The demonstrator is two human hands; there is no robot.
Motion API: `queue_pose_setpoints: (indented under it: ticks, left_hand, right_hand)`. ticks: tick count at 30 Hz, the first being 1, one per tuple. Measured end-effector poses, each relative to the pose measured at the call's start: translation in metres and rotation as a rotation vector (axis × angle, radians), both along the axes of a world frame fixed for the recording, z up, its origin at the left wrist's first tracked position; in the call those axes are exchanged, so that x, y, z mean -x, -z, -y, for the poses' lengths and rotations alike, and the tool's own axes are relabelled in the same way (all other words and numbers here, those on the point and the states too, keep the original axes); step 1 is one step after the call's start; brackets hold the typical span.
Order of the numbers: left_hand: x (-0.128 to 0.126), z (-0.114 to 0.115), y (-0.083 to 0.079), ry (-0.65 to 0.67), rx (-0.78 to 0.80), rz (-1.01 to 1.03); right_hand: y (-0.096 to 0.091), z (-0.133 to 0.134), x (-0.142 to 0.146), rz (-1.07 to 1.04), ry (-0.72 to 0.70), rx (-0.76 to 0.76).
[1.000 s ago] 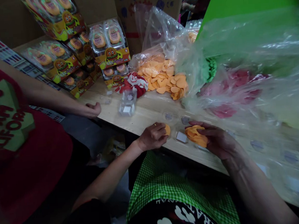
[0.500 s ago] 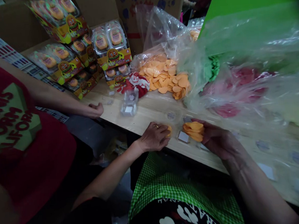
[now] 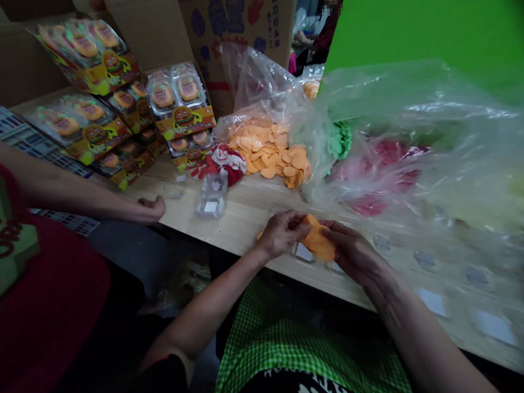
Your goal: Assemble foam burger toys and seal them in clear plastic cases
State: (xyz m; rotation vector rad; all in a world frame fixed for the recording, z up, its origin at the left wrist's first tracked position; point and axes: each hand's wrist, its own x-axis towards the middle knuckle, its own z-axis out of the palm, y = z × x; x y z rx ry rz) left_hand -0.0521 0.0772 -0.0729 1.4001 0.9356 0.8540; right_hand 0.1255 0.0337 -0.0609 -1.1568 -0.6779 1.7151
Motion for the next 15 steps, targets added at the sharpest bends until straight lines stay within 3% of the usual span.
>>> queue_pose_setpoints:
  ticks: [2,4,10,12,15]
  left_hand:
    - [-0.001,-0.001,0.001,-0.076,0.110,0.035]
    - [-0.001,0.000,0.001,-0.126,0.114,0.019]
    - [0.001,0.007,-0.003,-0.009,-0.003,0.001]
    - [0.001,0.006,-0.007,-0.055,0.097,0.054]
    - [0.003,0.002,-0.015,-0.116,0.390,0.213]
  right_hand:
    - [0.000,0.000,-0.001,-0.023,-0.006,0.026]
    - [-0.001,0.000,-0.002,-0.018,-0.034,0.049]
    - [-0.002,-0.002,0.000,0.057,-0.039,0.113]
    - [-0.002,-0.001,-0.001,0.055,-0.040,0.101]
    - [-0.003,0.003,-0.007,0.055,-0.040,0.099]
